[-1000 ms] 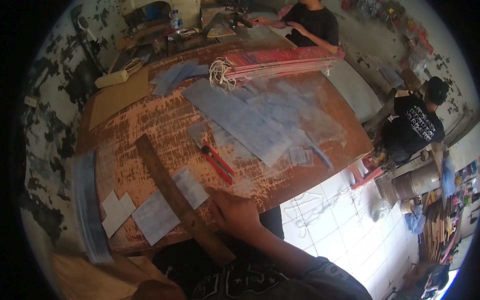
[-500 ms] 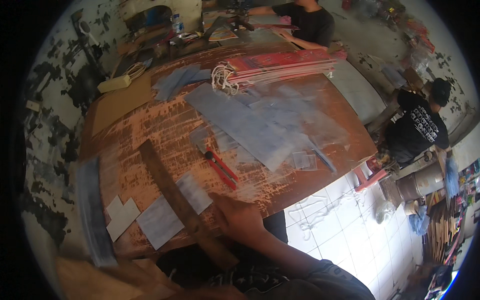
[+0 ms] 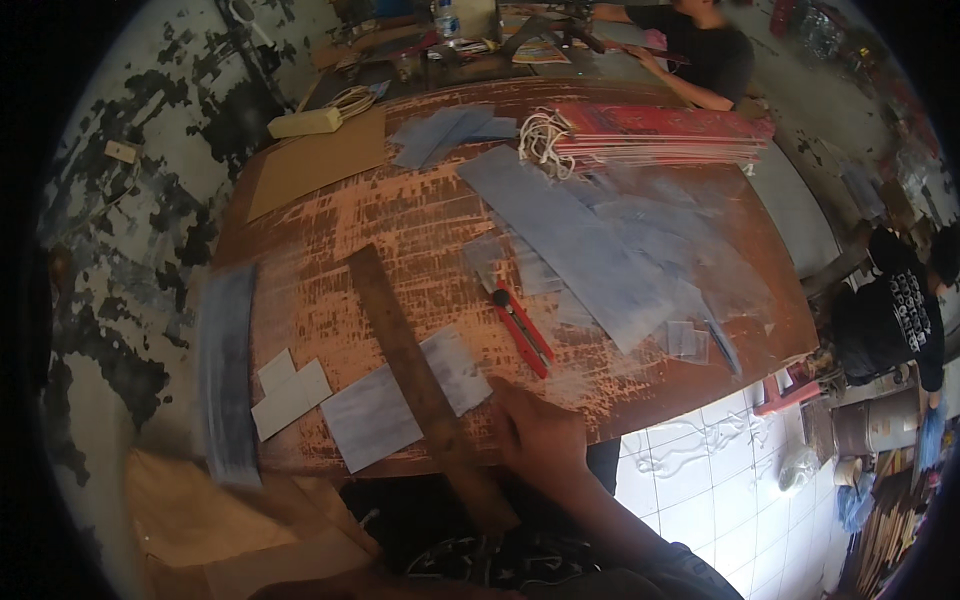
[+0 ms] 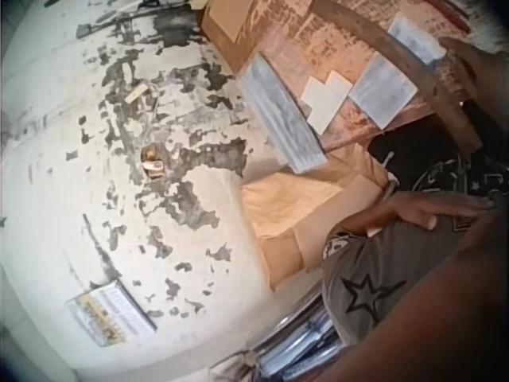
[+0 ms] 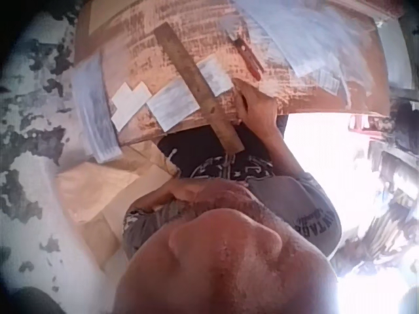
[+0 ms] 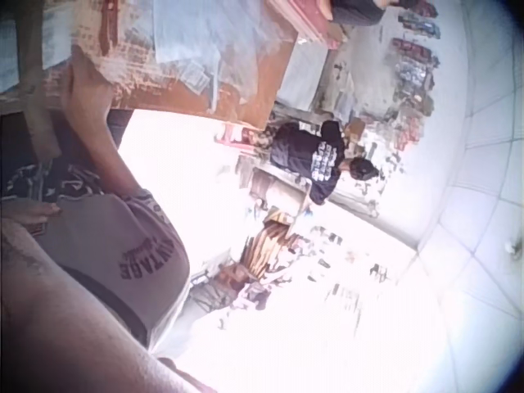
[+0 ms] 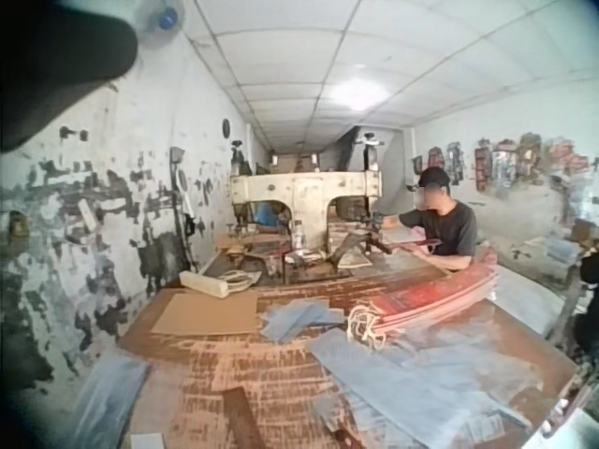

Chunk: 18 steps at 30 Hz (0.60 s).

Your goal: The person cuts a small piece of plastic from a larger rectangular sheet using a utility knife and a wooden ruler as a guide on a work table.

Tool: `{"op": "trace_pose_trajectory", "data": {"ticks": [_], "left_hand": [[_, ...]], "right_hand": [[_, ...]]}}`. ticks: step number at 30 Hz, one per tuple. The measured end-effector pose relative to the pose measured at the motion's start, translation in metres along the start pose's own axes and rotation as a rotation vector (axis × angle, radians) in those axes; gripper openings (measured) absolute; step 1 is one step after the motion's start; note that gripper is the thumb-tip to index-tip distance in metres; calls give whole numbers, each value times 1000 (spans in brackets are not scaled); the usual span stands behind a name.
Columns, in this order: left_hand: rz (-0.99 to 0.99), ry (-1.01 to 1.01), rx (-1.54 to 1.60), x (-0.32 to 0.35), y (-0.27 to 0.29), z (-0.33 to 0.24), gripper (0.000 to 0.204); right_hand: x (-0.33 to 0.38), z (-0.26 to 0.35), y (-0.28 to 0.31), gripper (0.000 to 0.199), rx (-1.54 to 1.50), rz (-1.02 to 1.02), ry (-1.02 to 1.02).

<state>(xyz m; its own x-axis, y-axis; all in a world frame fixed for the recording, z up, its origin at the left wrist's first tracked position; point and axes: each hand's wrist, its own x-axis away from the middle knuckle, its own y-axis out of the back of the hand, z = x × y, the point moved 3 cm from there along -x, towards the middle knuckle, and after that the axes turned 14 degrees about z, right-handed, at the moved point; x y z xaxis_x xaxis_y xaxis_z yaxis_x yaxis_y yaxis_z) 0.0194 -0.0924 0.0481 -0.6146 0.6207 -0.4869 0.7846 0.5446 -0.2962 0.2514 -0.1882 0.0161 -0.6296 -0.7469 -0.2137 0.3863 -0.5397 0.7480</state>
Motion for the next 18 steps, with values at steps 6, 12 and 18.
{"op": "trace_pose_trajectory", "data": {"ticks": [6,12,18], "left_hand": [[-176,220,-12,27,-3,-1,76],[-171,415,-62,83,-2,32,64],[-384,567,-295,137,10,45,52]], "right_hand": [[1,-3,0,33,13,20,7],[-3,4,6,29,-28,72,-21],[10,-1,18,20,-243,39,42]]}}
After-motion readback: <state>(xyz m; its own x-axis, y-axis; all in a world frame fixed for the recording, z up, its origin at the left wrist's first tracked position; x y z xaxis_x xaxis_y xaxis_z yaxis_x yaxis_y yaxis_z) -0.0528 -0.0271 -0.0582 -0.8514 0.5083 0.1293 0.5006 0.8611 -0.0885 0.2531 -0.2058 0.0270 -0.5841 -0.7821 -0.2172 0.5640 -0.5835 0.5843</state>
